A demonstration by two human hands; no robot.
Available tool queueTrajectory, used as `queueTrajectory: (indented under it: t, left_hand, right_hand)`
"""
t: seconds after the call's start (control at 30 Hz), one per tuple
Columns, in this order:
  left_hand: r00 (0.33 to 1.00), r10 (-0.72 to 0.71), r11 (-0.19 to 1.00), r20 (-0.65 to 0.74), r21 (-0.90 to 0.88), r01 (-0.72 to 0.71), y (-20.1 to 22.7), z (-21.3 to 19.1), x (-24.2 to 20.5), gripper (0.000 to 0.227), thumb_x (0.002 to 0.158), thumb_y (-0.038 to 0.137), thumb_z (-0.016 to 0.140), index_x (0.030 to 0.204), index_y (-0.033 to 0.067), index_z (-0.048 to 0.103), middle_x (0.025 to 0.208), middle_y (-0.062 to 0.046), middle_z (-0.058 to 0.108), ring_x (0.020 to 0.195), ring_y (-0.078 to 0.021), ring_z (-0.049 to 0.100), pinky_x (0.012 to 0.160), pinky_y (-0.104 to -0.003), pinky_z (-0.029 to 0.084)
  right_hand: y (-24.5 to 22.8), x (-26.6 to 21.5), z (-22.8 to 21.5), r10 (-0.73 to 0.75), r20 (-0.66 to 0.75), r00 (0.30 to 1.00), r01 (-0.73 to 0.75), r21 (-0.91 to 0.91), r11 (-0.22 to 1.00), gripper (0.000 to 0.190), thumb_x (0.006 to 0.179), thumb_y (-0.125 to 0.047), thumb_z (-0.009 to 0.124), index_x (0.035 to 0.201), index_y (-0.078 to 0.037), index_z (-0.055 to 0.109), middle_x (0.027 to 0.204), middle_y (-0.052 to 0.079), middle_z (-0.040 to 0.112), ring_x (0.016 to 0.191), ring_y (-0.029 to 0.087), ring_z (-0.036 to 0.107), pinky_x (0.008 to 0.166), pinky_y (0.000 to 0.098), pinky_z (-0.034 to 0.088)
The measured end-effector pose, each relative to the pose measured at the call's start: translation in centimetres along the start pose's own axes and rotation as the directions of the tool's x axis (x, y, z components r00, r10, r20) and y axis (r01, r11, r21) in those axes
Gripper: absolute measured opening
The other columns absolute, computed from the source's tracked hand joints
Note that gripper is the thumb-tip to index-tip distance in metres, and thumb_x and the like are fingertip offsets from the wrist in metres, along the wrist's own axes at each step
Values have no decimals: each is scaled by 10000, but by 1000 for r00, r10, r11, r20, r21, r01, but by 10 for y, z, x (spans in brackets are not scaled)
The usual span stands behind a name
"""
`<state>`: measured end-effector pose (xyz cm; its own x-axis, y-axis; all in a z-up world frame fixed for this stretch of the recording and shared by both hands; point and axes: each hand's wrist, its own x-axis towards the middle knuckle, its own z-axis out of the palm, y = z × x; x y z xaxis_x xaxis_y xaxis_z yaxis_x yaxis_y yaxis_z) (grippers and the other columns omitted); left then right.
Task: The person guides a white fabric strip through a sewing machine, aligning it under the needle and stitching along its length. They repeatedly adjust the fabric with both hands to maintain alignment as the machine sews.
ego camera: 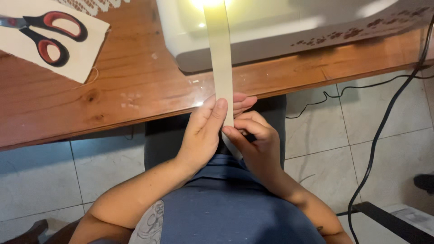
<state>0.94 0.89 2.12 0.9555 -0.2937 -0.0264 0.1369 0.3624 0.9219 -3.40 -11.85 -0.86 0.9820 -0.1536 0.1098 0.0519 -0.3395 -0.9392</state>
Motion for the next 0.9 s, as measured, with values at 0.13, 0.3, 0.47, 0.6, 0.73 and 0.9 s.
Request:
queueTrajectory:
  t: [0.13, 0.3, 0.47, 0.6, 0.73, 0.9]
  left_hand:
    - [999, -41, 989, -1, -140, 40, -9, 3, -8, 446, 1124, 258, 395, 1273, -103, 609, 1250, -316, 682, 1200, -356, 660, 1015, -485, 559]
    - [996, -78, 964, 50, -251, 88, -19, 3, -12, 499, 1115, 296, 396, 1317, -119, 585, 1294, -341, 649, 1234, -388, 635, 1022, -490, 547]
    - [991, -100, 937, 88, -326, 124, -20, 3, -13, 516, 1101, 299, 416, 1336, -133, 573, 1298, -351, 643, 1247, -385, 627, 1050, -496, 525]
    - [988, -125, 922, 94, -358, 150, -25, 1, -11, 517, 1082, 296, 460, 1331, -144, 571, 1289, -353, 646, 1236, -369, 637, 1049, -485, 530]
    - [984, -158, 927, 79, -331, 175, -27, 0, -10, 438, 1062, 216, 524, 1306, -142, 593, 1245, -324, 682, 1172, -340, 682, 997, -449, 567]
    - [986, -163, 973, 35, -162, 166, -17, -1, -15, 397, 1052, 211, 541, 1223, -124, 666, 1146, -277, 744, 1092, -289, 723, 946, -387, 591]
  right_hand:
    - [1, -6, -2, -17, 13, 1000, 16, 13, 1000, 120, 902, -202, 811, 858, -95, 778, 818, 35, 699, 734, 173, 668, 709, 298, 541]
    - [-5, -10, -5, 0, -4, 1000, 0, 71, 997, 171, 910, -183, 798, 794, -70, 744, 705, 50, 619, 667, 154, 620, 670, 299, 532]
    - [0, -11, -6, 2, -7, 1000, -2, 58, 998, 233, 882, -203, 835, 711, -80, 737, 587, 29, 557, 562, 141, 576, 587, 266, 510]
    - [1, -11, -4, -17, -21, 1000, 18, 46, 999, 241, 868, -192, 846, 694, -79, 724, 571, 41, 535, 549, 152, 568, 566, 278, 498]
    - [5, -12, -4, -10, -27, 1000, 12, 68, 998, 226, 876, -144, 821, 699, -60, 711, 568, 53, 528, 566, 157, 579, 578, 299, 500]
    - [5, 2, -23, -228, -28, 973, 226, -52, 973, 282, 788, -98, 886, 620, -55, 664, 541, 96, 561, 527, 278, 609, 546, 328, 511]
